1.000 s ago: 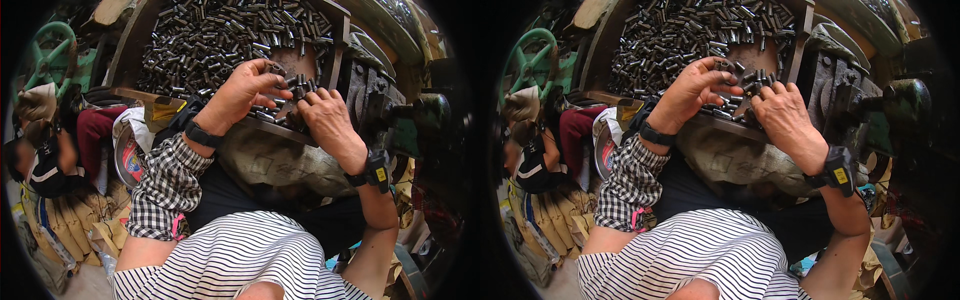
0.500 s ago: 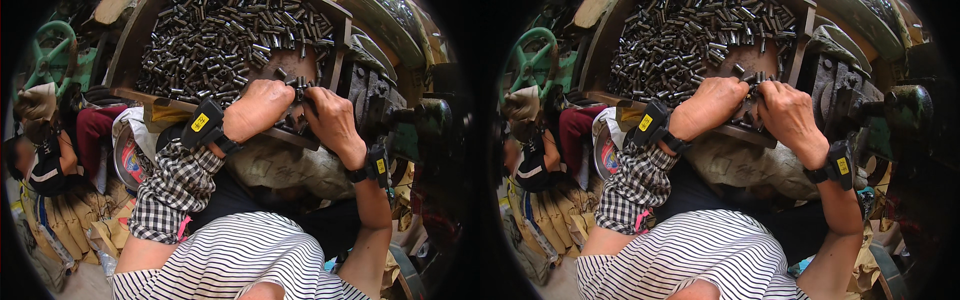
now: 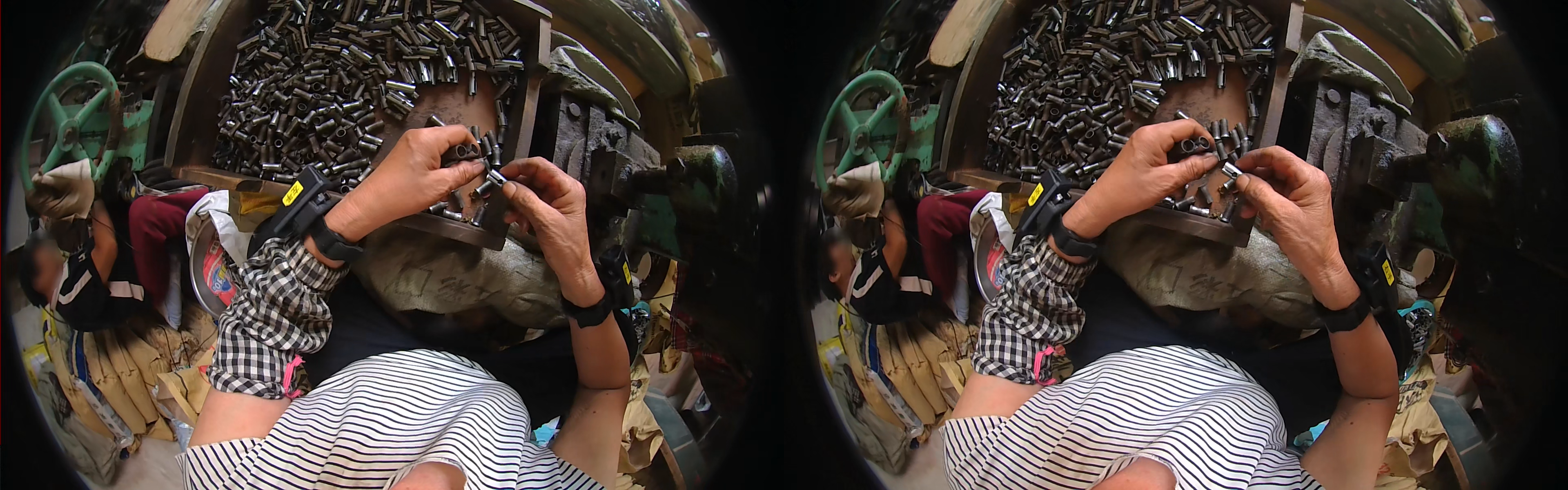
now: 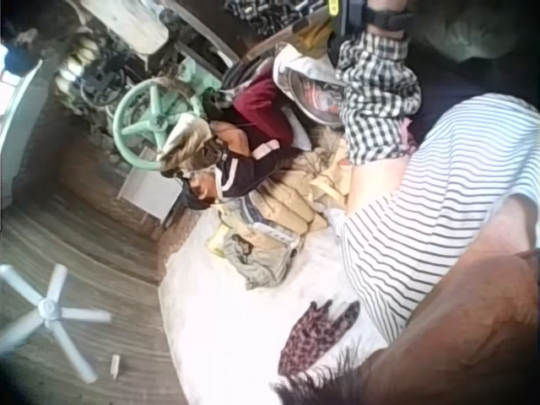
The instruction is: Picking up small metal cylindrical components from a bin and feeding them individually into a pressing machine.
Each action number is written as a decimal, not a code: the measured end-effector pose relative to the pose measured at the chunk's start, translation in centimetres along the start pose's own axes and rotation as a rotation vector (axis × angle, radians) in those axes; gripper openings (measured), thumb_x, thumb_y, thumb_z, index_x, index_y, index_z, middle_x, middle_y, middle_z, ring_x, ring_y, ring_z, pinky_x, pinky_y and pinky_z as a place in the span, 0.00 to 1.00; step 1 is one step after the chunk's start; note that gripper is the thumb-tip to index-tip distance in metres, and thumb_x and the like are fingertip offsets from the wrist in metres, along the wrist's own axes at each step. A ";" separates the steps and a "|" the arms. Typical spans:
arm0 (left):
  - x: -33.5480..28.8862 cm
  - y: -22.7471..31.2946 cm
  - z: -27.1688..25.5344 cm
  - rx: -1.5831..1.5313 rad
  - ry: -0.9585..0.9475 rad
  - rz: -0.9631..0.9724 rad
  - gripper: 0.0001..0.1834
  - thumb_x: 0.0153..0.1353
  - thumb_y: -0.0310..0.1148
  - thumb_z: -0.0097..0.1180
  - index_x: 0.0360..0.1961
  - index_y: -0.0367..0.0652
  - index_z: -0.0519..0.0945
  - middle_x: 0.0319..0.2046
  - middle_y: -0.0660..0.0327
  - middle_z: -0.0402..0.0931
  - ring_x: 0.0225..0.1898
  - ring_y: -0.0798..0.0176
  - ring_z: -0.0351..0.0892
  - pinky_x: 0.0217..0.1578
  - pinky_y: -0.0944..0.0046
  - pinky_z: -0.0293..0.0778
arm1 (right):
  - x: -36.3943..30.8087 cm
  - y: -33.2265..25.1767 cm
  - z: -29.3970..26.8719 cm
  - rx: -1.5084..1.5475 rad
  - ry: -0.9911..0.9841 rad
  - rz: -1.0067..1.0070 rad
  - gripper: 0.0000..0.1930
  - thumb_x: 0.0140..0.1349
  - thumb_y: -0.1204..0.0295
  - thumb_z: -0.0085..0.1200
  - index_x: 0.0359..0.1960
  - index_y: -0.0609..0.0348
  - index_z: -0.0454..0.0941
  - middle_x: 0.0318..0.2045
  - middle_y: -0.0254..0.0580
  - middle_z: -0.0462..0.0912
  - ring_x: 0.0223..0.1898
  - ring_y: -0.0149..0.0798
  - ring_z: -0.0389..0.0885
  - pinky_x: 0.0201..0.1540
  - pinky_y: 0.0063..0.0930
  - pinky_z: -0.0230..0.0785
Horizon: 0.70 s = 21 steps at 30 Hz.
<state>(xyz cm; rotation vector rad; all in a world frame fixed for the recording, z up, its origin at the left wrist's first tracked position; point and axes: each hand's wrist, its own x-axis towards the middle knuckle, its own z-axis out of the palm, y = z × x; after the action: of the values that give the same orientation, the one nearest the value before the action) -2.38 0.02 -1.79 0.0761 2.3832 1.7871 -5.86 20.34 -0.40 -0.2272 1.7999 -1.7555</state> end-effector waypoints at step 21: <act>-0.1 0.6 -0.2 -0.483 -0.094 -0.234 0.11 0.59 0.31 0.57 0.41 0.38 0.78 0.26 0.68 0.76 0.22 0.78 0.75 0.21 0.78 0.73 | 0.5 1.3 -0.7 0.311 0.016 0.051 0.06 0.61 0.73 0.55 0.35 0.63 0.77 0.26 0.36 0.80 0.21 0.22 0.77 0.19 0.11 0.65</act>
<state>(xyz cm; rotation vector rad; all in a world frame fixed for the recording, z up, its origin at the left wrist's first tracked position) -2.34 0.01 -1.20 -0.1662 1.7547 2.1230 -6.23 20.77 -1.86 -0.0396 1.5021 -1.9733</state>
